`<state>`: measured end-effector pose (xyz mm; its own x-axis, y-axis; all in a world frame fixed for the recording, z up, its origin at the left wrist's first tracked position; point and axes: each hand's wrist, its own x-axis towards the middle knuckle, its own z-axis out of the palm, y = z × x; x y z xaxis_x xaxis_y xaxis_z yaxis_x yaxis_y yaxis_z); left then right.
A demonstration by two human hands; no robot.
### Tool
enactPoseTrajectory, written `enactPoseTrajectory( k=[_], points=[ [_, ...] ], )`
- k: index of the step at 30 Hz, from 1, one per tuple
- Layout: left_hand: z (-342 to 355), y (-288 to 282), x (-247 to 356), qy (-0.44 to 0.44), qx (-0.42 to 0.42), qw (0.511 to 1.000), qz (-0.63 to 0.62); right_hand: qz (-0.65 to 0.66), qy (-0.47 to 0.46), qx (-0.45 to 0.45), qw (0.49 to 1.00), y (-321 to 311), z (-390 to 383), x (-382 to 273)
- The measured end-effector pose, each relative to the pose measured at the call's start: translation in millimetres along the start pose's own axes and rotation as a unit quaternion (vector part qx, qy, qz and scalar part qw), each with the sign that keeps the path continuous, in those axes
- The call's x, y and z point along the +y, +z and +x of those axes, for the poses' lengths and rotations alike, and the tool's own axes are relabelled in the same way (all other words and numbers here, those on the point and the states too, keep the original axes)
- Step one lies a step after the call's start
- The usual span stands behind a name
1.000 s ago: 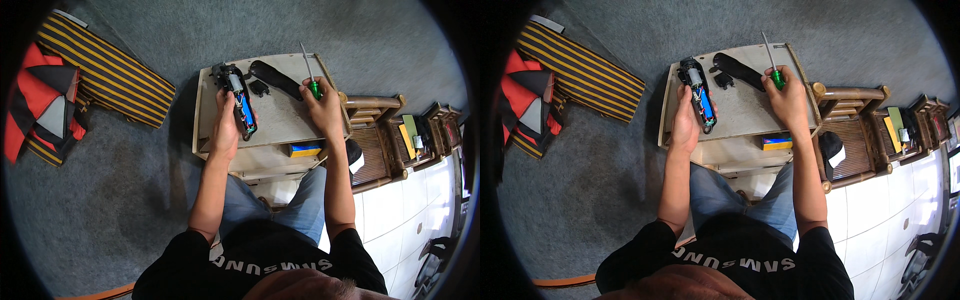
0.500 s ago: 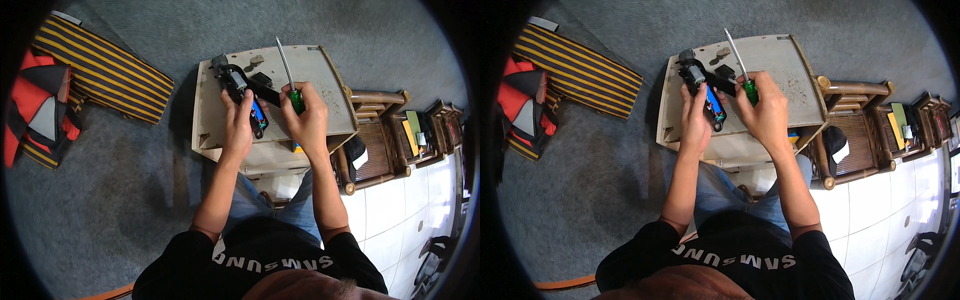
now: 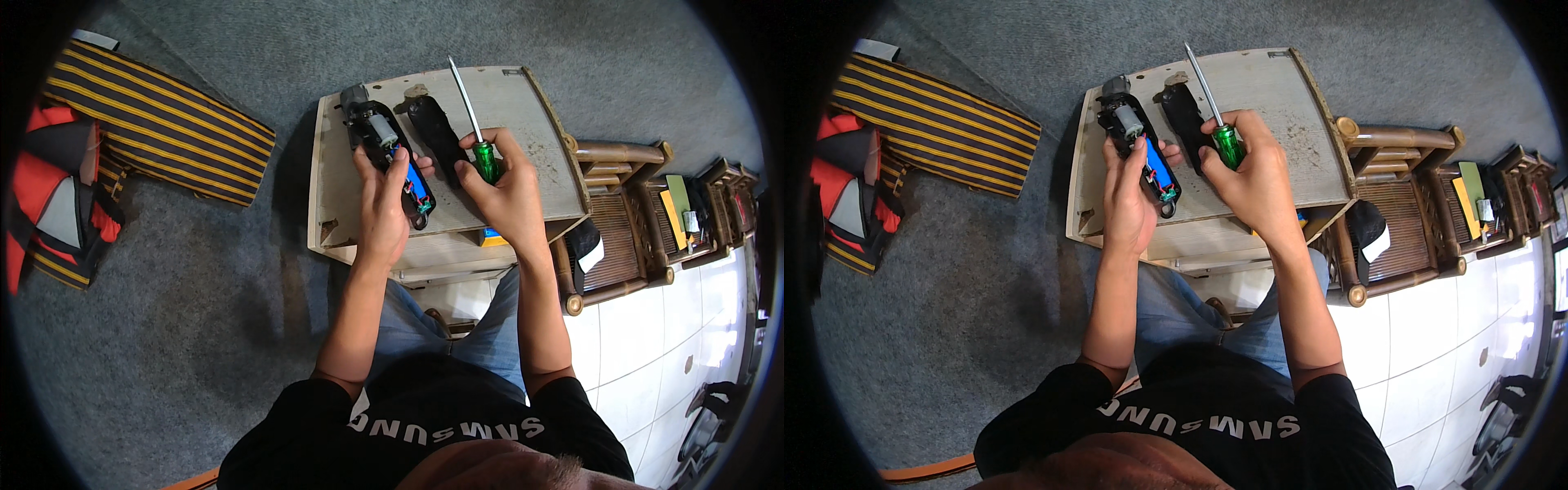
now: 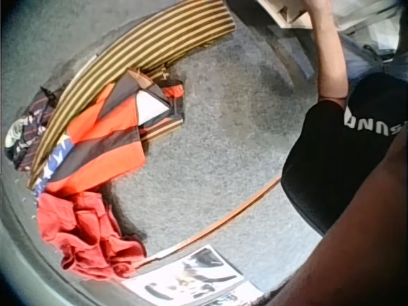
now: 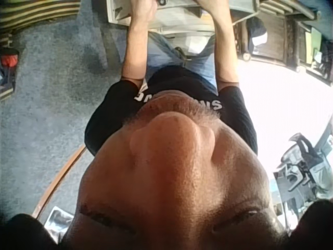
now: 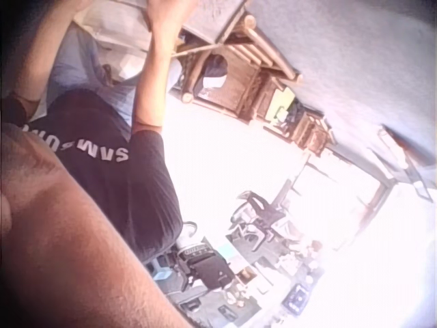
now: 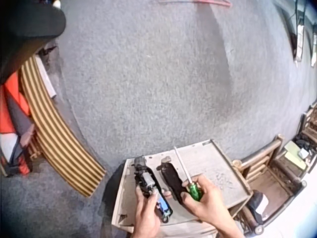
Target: The person disassembles a hair clipper using a screwdriver to remove the housing and internal screws, then reassembles the parts.
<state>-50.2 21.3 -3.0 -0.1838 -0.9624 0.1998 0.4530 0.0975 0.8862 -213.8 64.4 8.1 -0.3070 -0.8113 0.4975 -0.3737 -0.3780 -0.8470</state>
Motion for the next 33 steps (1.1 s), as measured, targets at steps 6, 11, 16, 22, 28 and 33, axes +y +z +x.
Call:
enactPoseTrajectory(
  k=[6, 11, 16, 22, 28, 33],
  points=[
    [-1.1, 2.9, 3.6, -0.007, -0.005, 1.000, 0.016, -0.001, -0.059, -0.011, 0.998, -1.9, -0.8, 3.2],
    [1.2, -5.8, -4.7, 0.034, -0.023, 0.996, 0.079, 0.004, -0.025, -0.076, 0.997, -3.6, -3.2, -5.4],
    [0.8, -0.3, -3.7, 0.054, -0.023, 0.996, 0.073, 0.000, -0.137, -0.100, 0.985, -2.3, -3.4, -2.5],
    [-0.5, 0.1, 0.7, 0.040, -0.041, 0.995, 0.079, 0.013, -0.142, -0.119, 0.983, -1.4, -3.8, 0.0],
    [1.3, -3.4, -0.9, 0.026, -0.052, 0.996, 0.067, 0.079, -0.080, -0.135, 0.984, 0.3, -7.0, 5.1],
    [-0.9, -1.9, 3.0, 0.013, -0.054, 0.998, 0.031, 0.028, -0.027, -0.129, 0.991, -1.0, -5.5, -4.0]
  ],
)
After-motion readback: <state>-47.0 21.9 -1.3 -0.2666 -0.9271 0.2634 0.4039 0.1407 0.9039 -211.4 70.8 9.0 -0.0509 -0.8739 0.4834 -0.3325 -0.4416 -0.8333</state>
